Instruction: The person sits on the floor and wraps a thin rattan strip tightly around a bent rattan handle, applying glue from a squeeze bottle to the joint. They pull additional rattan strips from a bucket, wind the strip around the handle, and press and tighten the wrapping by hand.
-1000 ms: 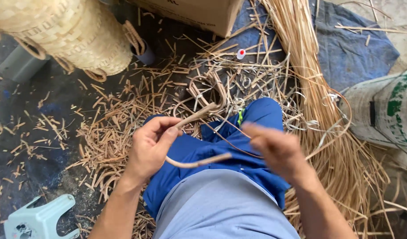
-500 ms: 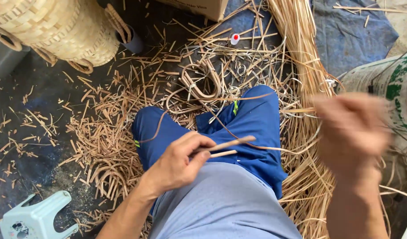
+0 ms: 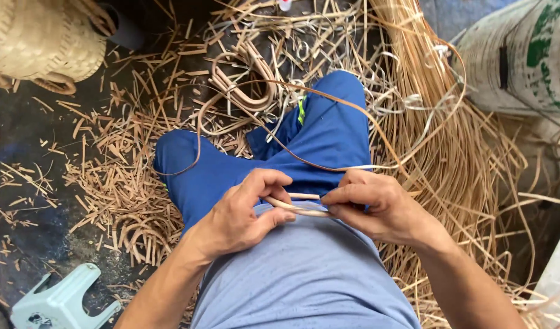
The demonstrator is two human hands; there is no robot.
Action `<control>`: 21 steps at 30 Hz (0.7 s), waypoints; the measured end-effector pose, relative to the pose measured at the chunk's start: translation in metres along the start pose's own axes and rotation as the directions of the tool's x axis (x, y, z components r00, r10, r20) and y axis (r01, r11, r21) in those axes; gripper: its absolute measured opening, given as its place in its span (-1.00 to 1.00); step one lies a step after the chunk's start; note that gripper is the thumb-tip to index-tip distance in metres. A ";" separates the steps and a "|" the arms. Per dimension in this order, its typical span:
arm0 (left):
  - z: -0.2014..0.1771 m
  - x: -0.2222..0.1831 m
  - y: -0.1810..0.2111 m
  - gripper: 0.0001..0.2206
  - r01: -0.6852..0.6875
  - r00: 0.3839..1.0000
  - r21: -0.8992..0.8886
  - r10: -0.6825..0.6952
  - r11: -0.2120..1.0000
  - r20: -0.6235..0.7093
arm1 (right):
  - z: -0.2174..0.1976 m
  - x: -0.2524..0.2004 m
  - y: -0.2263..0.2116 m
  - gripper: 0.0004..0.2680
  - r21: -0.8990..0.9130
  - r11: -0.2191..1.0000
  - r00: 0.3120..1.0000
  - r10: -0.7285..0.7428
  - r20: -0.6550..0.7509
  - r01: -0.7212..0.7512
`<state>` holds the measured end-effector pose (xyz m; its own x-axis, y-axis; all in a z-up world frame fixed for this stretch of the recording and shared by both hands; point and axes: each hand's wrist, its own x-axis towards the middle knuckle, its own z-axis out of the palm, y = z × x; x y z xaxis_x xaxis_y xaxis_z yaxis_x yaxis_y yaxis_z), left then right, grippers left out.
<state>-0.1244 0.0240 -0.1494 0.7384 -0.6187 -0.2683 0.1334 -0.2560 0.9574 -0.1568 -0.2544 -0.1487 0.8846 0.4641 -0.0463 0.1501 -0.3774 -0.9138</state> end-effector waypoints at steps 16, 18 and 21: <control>0.002 0.004 0.012 -0.80 -0.401 0.913 0.271 0.405 0.875 0.043 | -0.005 0.002 -0.017 -0.77 -0.200 0.960 0.980 -0.194 0.042 0.198; 0.002 0.004 0.012 -0.81 -0.405 0.910 0.242 0.414 0.882 0.015 | -0.006 0.002 -0.015 -0.77 -0.204 0.952 0.973 -0.220 0.061 0.228; 0.001 0.003 0.008 -0.82 -0.346 0.935 0.251 0.353 0.904 0.017 | -0.005 0.002 -0.016 -0.79 -0.232 0.950 0.978 -0.197 0.071 0.209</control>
<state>-0.1223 0.0193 -0.1427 0.7268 -0.6815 0.0853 -0.3005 -0.2039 0.9317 -0.1554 -0.2517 -0.1320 0.8038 0.5853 0.1061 0.4294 -0.4474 -0.7845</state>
